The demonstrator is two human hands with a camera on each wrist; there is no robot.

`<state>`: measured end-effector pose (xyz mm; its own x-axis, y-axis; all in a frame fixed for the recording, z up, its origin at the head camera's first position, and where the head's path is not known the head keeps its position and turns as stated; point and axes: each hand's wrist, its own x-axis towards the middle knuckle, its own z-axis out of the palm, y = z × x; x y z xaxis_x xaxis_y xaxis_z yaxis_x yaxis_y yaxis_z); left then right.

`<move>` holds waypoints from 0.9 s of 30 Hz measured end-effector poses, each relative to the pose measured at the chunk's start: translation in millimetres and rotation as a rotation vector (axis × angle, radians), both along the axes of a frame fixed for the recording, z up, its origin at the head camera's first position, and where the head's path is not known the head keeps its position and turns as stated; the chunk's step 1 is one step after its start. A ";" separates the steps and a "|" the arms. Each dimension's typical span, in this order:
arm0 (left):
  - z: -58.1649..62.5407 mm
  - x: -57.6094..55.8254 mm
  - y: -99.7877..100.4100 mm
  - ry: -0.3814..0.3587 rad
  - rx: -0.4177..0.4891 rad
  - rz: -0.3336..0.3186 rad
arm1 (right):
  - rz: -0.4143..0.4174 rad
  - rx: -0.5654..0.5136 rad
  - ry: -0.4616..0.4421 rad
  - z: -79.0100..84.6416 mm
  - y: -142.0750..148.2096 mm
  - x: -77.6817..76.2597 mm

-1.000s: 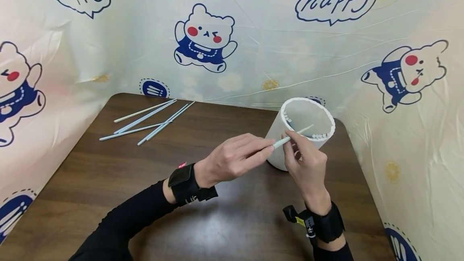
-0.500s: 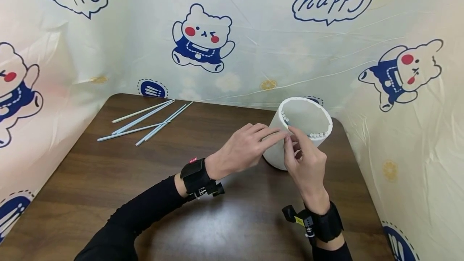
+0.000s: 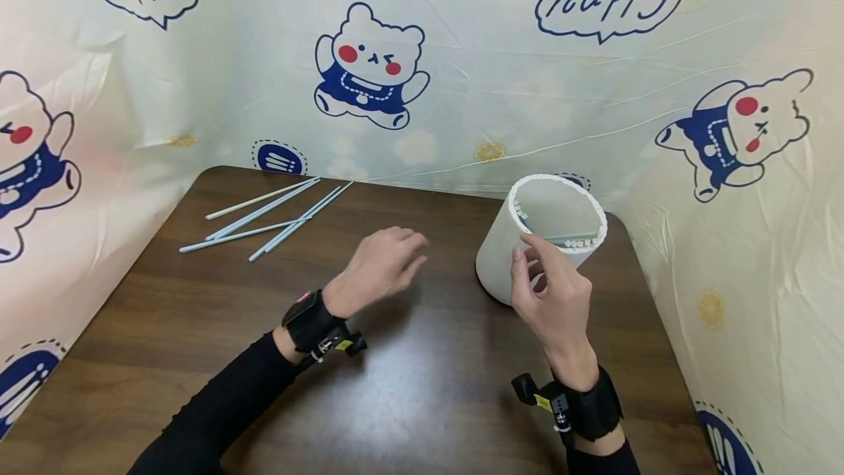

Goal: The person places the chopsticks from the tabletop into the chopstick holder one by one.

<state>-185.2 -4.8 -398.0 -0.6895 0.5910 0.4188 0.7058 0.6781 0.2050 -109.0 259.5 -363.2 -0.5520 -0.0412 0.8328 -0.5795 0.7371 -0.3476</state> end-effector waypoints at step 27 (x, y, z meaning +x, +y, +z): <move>-75.2 -40.5 -172.1 -0.359 -0.066 0.737 | 0.005 0.031 -0.016 -1.1 -3.0 0.4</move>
<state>-225.8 -176.8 -473.2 -0.9956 -0.0499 0.0795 -0.0260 0.9605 0.2772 -108.6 256.4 -364.3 -0.5652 -0.0699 0.8220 -0.5775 0.7450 -0.3338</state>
